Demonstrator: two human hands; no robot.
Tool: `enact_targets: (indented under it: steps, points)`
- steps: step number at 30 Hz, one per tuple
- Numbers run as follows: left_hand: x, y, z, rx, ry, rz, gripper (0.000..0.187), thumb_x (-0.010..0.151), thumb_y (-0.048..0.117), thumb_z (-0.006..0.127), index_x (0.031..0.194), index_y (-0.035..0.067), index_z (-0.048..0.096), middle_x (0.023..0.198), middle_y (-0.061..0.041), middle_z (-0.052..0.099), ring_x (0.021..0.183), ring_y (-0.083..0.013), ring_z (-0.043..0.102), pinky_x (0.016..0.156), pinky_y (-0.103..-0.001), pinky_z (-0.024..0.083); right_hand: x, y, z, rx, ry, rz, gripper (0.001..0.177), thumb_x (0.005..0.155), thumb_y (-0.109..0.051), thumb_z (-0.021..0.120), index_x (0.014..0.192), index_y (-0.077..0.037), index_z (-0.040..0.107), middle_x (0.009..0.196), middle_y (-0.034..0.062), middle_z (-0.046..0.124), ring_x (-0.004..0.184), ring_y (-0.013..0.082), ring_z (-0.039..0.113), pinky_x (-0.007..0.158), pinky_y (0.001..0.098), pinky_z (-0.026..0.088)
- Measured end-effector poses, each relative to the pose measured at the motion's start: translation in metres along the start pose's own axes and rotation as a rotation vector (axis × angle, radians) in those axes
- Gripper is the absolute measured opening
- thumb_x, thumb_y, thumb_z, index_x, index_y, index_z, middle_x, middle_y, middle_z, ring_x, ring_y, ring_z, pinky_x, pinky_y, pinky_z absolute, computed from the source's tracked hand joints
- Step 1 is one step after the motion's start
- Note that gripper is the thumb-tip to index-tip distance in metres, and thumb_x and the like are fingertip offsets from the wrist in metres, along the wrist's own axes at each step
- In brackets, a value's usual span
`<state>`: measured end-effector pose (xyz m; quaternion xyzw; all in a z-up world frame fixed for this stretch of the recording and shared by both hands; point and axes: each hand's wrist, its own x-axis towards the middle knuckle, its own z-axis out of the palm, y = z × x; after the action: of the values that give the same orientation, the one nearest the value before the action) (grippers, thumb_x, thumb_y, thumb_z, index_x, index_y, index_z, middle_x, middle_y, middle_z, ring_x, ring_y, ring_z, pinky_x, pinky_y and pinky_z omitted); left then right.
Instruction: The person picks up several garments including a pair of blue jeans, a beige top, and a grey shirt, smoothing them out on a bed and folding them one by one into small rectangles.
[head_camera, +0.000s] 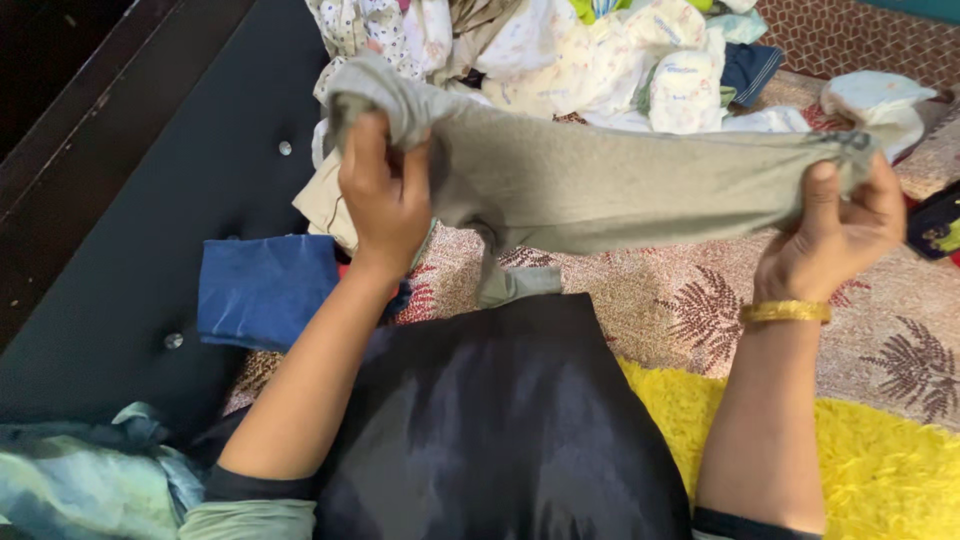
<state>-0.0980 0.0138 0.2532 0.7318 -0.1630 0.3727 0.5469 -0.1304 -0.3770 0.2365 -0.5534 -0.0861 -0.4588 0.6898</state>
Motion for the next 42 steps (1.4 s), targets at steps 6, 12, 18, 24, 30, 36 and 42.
enact_targets:
  steps: [6, 12, 18, 24, 30, 36, 42]
  points:
    - [0.005, -0.016, 0.012, 0.19, 0.09, 0.214, 0.026, 0.089, -0.005, 0.063, 0.113, -0.004, 0.057, 0.097, -0.027, 0.06, 0.081, -0.0382, 0.061, 0.061, -0.038, 0.055, 0.001, -0.004, -0.006, -0.635, 0.084, -0.322, 0.012, 0.108, -0.002, 0.074, 0.118, -0.006, 0.079, 0.119, 0.0122, 0.08, 0.11, 0.0192, 0.078, 0.099, 0.0317, 0.062]
    - [0.0, -0.16, 0.094, 0.396, -0.226, -0.077, 0.022, 0.09, 0.003, 0.066, 0.111, 0.002, 0.063, 0.096, -0.027, 0.066, 0.094, -0.0459, 0.062, 0.083, -0.054, 0.05, -0.03, 0.14, -0.028, -0.993, -0.085, 0.512, 0.013, 0.091, -0.011, 0.079, 0.1, -0.003, 0.075, 0.087, 0.0076, 0.072, 0.073, 0.0152, 0.062, 0.065, 0.026, 0.05]
    - [-0.021, -0.309, 0.195, 0.391, -0.353, -0.237, 0.027, 0.096, 0.005, 0.063, 0.123, 0.001, 0.061, 0.115, -0.027, 0.064, 0.112, -0.0478, 0.06, 0.097, -0.052, 0.048, -0.038, 0.285, -0.08, -0.707, 0.017, 0.67, 0.02, 0.089, -0.008, 0.078, 0.101, -0.001, 0.063, 0.093, 0.009, 0.069, 0.08, 0.0131, 0.065, 0.072, 0.0238, 0.057]
    - [-0.041, -0.336, 0.226, 0.255, -0.44, -0.108, 0.086, 0.079, 0.002, 0.072, 0.152, -0.01, 0.029, 0.139, -0.039, 0.04, 0.125, -0.0544, 0.044, 0.104, -0.049, 0.04, -0.027, 0.344, -0.104, -0.398, 0.184, 0.867, 0.016, 0.092, -0.007, 0.07, 0.101, -0.01, 0.057, 0.093, 0.0024, 0.067, 0.085, 0.0106, 0.068, 0.076, 0.0219, 0.059]
    - [-0.098, -0.231, 0.155, 0.631, -0.503, -0.512, 0.057, 0.094, 0.032, 0.07, 0.137, 0.001, 0.051, 0.137, -0.027, 0.055, 0.125, -0.0456, 0.057, 0.105, -0.05, 0.047, -0.074, 0.291, -0.1, -0.675, 0.131, 0.999, 0.025, 0.096, -0.023, 0.072, 0.096, -0.006, 0.054, 0.077, 0.0048, 0.063, 0.061, 0.0109, 0.062, 0.051, 0.0248, 0.057]
    - [-0.16, -0.238, 0.138, 0.622, -0.634, -0.978, 0.078, 0.083, 0.052, 0.078, 0.124, -0.009, 0.055, 0.121, -0.029, 0.066, 0.113, -0.0431, 0.066, 0.097, -0.049, 0.053, -0.122, 0.224, -0.083, -0.677, -0.03, 1.394, 0.061, 0.094, -0.051, 0.081, 0.087, 0.006, 0.062, 0.071, 0.007, 0.056, 0.046, 0.0121, 0.047, 0.036, 0.0299, 0.035]
    - [-0.196, -0.271, 0.158, 0.253, -0.105, -0.852, 0.057, 0.087, 0.023, 0.076, 0.13, -0.007, 0.054, 0.118, -0.032, 0.067, 0.109, -0.0433, 0.066, 0.097, -0.049, 0.052, -0.169, 0.227, -0.096, -1.055, -0.541, 0.936, 0.052, 0.076, -0.034, 0.091, 0.098, 0.008, 0.07, 0.086, 0.0162, 0.074, 0.07, 0.0193, 0.072, 0.054, 0.022, 0.049]
